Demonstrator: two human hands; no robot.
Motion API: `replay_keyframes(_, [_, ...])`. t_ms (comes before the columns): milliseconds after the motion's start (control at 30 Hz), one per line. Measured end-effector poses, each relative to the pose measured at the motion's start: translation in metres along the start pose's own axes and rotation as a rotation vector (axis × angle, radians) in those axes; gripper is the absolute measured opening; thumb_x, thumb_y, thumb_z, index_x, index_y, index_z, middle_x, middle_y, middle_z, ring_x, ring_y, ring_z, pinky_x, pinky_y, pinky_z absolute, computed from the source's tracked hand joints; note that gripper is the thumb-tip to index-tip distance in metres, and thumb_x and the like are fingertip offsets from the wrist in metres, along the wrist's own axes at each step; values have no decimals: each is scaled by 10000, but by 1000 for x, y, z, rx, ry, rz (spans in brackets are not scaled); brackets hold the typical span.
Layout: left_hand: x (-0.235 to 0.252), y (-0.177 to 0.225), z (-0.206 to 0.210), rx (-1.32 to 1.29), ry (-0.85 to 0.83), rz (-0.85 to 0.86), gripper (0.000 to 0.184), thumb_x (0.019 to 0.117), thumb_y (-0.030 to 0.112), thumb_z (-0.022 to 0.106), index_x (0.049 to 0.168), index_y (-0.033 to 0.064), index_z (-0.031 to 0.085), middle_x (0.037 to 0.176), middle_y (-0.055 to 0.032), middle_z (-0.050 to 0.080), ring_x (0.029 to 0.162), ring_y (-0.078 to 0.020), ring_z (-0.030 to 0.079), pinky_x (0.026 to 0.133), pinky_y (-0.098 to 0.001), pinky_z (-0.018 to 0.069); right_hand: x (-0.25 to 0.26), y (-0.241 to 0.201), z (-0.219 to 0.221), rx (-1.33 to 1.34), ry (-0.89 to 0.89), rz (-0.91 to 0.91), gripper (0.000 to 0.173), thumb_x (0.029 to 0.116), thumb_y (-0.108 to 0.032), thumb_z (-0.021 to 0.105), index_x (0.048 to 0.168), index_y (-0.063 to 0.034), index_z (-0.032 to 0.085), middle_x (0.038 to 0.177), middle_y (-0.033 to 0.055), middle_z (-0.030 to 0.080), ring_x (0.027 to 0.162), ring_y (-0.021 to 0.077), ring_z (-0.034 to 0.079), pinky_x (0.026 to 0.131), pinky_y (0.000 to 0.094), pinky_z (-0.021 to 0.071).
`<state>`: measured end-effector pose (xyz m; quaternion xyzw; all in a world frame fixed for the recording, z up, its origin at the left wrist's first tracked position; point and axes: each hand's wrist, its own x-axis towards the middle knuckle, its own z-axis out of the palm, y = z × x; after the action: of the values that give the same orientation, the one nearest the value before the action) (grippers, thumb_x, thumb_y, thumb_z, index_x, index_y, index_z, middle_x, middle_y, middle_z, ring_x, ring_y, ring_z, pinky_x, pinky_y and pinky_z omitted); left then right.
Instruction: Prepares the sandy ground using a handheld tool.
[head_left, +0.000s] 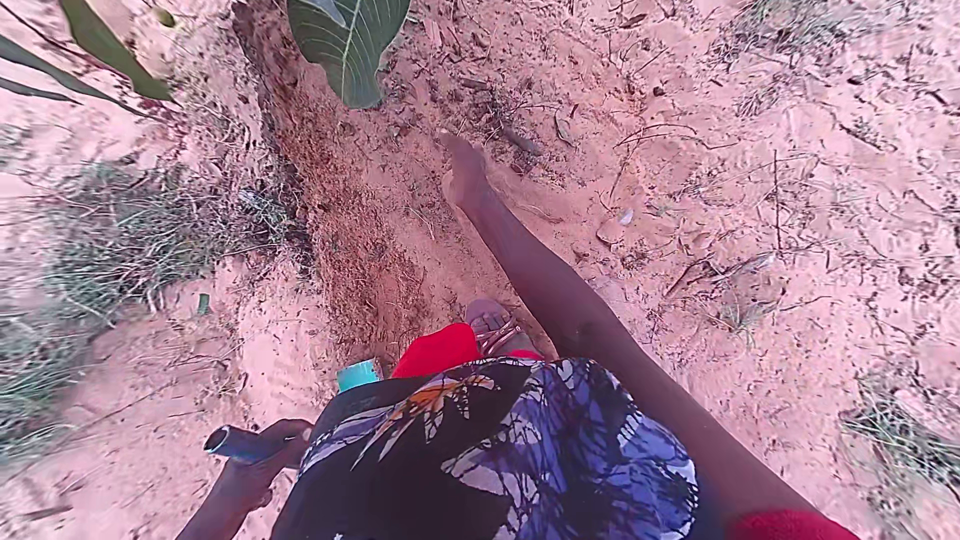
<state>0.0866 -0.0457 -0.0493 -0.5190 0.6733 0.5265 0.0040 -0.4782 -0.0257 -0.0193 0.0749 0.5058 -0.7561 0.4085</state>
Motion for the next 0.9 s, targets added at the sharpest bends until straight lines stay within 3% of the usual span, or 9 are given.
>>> replay_keyframes(100, [-4, 11, 0, 46, -5, -47, 301, 851, 296, 815, 1057, 84, 759, 926, -75, 766, 825, -184, 729, 773, -380, 616, -1, -42, 54, -130, -192, -352, 609, 986, -107, 664, 1540, -26, 427, 1511, 242, 493, 1334, 365, 535, 1051, 529, 496])
replay_keyframes(167, [-4, 15, 4, 38, -6, -42, 321, 857, 325, 830, 1056, 82, 764, 960, -89, 773, 870, -206, 739, 810, -396, 620, 12, -48, 36, -324, -18, -564, 455, 971, -53, 633, 1420, -19, 568, 1396, 225, 590, 1185, 318, 607, 954, 470, 513])
replay_keyframes(233, [-4, 19, 11, 6, 18, -16, 328, 843, 320, 837, 1046, 73, 763, 953, -86, 775, 873, -197, 741, 818, -382, 616, 38, -41, -25, -553, 217, -668, 420, 980, -51, 586, 1400, -38, 598, 1441, 201, 571, 1329, 319, 547, 1101, 474, 442])
replay_keyframes(367, [-11, 23, 16, -40, 27, -7, 324, 861, 317, 820, 1057, 67, 753, 955, -84, 774, 889, -200, 746, 841, -376, 616, 97, -19, -183, -782, 574, -486, 438, 990, -51, 527, 1426, -53, 571, 1493, 205, 522, 1396, 316, 499, 1151, 419, 410])
replay_keyframes(500, [-3, 12, 12, -59, 3, 7, 349, 854, 325, 837, 1074, 67, 753, 973, -111, 774, 899, -232, 750, 854, -393, 616, 119, 8, -277, -736, 523, -207, 413, 1048, -235, 515, 1408, -40, 567, 1346, 249, 608, 1247, 369, 586, 1016, 567, 466])
replay_keyframes(633, [3, 14, 14, -39, -13, 5, 367, 848, 338, 842, 1079, 65, 757, 971, -118, 779, 898, -236, 754, 856, -391, 616, 112, 15, -275, -625, 461, -88, 429, 1034, -368, 592, 1345, -78, 647, 1324, 210, 638, 1227, 340, 602, 1015, 562, 470])
replay_keyframes(733, [2, 25, 18, -18, -1, -17, 346, 845, 319, 831, 1068, 66, 755, 946, -91, 782, 886, -204, 752, 846, -369, 613, 105, 25, -258, -632, 446, -27, 516, 1043, -472, 542, 1338, -61, 642, 1367, 224, 613, 1274, 370, 579, 1037, 600, 466])
replay_keyframes(833, [0, 26, 19, -18, 18, -35, 333, 839, 307, 834, 1048, 59, 758, 940, -95, 782, 876, -202, 751, 839, -369, 612, 85, 34, -218, -606, 504, -7, 513, 1033, -431, 561, 1400, -77, 617, 1395, 214, 606, 1306, 373, 563, 1051, 598, 451])
replay_keyframes(900, [-5, 29, 19, -16, 35, -47, 313, 841, 289, 823, 1041, 59, 751, 933, -87, 780, 872, -197, 752, 837, -363, 614, 76, 43, -193, -537, 493, -2, 489, 1021, -420, 592, 1336, -47, 636, 1334, 228, 629, 1252, 376, 592, 1014, 597, 475])
